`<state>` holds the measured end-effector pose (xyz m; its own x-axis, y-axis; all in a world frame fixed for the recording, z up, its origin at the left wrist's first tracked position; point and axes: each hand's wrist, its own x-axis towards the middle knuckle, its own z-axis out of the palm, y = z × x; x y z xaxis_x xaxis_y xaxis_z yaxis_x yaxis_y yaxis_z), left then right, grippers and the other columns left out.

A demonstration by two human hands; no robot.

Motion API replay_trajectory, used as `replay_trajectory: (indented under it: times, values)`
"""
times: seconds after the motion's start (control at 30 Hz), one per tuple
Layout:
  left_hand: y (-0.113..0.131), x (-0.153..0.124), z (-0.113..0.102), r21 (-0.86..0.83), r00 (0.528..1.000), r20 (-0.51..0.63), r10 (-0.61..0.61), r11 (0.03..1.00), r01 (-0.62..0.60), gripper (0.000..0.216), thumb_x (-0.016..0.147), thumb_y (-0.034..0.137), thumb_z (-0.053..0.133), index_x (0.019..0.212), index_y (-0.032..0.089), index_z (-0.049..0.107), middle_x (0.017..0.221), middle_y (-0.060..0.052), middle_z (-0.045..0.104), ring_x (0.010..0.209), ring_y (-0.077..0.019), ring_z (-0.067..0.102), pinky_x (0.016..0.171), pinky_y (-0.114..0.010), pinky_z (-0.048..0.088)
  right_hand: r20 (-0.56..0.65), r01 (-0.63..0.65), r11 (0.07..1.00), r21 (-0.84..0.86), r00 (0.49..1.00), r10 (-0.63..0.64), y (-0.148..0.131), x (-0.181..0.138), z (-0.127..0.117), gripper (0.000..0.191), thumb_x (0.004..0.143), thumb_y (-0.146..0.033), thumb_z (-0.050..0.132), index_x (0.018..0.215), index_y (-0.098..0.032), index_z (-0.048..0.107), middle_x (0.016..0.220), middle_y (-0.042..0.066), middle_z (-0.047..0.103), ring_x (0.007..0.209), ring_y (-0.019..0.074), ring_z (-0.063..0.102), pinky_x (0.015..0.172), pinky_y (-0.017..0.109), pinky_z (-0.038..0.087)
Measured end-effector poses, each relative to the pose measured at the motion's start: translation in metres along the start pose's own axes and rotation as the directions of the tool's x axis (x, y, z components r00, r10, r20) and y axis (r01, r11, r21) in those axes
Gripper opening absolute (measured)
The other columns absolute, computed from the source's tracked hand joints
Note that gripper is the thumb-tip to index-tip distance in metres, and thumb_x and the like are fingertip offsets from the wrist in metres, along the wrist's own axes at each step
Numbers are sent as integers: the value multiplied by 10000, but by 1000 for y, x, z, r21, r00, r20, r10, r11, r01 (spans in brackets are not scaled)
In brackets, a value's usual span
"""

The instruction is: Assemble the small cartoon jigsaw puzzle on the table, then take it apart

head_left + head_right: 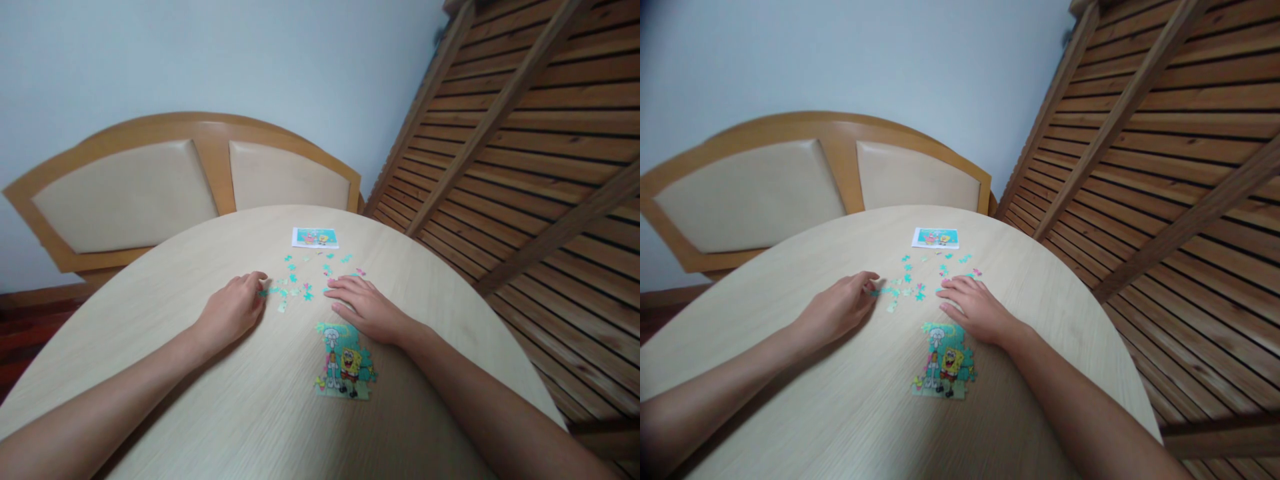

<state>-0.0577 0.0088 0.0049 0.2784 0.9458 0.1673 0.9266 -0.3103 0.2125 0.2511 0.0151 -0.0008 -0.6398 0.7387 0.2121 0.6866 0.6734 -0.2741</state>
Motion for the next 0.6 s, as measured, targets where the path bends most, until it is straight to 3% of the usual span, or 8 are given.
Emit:
replay_trajectory:
  times: [0.2,0.47,0.6]
  values:
    - [-8,4,6,-66,1000,4,-11,998,11,346,939,279,434,1235,153,558,1025,-148,707,935,-296,668,729,-368,505,0,9,1000,-1,1000,-9,2,-1,1,350,1041,-385,455,1304,-239,635,1415,92,595,1338,272,480,1116,523,360]
    - [-10,1,17,-193,992,-5,129,973,-127,289,929,230,409,1141,170,596,989,-113,707,884,-251,640,750,-353,497,8,5,1000,-10,1000,-5,1,0,0,348,1042,-382,455,1302,-228,628,1418,89,589,1346,269,472,1117,511,358]
    - [-5,-1,17,-196,990,-21,141,970,-142,267,907,235,450,1115,180,609,986,-101,704,886,-247,639,768,-359,500,13,4,1000,0,1000,-4,0,1,0,352,1043,-385,453,1311,-231,620,1424,85,585,1354,267,465,1120,505,359]
